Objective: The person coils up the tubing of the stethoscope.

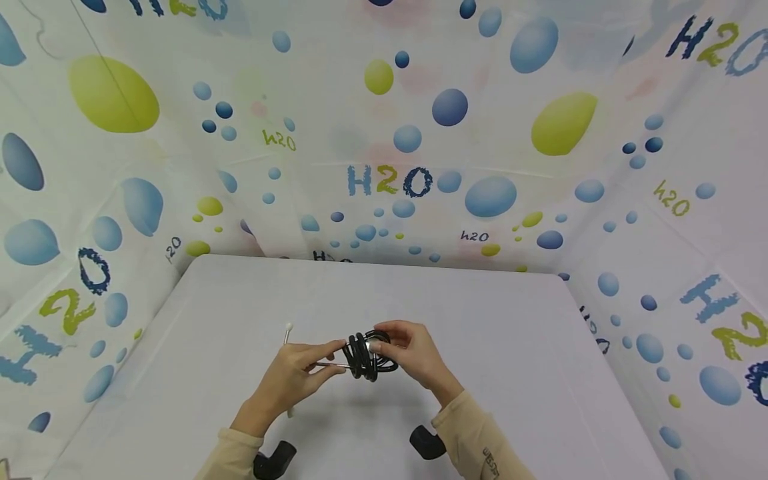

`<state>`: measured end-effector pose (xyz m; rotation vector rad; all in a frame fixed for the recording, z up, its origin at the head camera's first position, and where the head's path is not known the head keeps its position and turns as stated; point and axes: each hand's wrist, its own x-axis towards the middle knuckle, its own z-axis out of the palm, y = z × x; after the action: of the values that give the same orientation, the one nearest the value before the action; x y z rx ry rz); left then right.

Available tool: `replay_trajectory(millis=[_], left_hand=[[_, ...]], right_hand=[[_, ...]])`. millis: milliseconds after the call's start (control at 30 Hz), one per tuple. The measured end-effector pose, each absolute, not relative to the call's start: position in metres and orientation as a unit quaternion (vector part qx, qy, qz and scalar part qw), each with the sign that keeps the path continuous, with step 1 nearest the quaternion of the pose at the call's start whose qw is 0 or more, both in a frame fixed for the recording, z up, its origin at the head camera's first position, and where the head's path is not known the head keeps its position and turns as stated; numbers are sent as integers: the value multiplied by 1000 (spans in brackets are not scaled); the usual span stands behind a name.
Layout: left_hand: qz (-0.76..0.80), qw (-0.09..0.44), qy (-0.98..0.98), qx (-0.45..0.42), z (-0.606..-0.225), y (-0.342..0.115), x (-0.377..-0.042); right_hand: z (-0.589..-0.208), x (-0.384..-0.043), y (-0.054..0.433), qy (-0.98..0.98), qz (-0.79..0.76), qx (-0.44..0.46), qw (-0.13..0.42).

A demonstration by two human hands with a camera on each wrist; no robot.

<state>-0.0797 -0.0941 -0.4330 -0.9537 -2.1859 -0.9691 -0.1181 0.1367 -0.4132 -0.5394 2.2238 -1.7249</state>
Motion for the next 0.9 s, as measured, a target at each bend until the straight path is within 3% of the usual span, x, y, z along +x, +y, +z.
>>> replay_trajectory(millis=[267,600,900], left_hand=[[-360,273,-818,-355,-433,-93,-79],[-359,283,-820,-344,-432,-93,-79],[-362,278,-821,-342,-431,-93,-78]], right_hand=[[-408,-115,136,769,-595,-180,150],[-409,-111,130,776,-602,-155,109],[-415,-111,134,778,-591,-188,100]])
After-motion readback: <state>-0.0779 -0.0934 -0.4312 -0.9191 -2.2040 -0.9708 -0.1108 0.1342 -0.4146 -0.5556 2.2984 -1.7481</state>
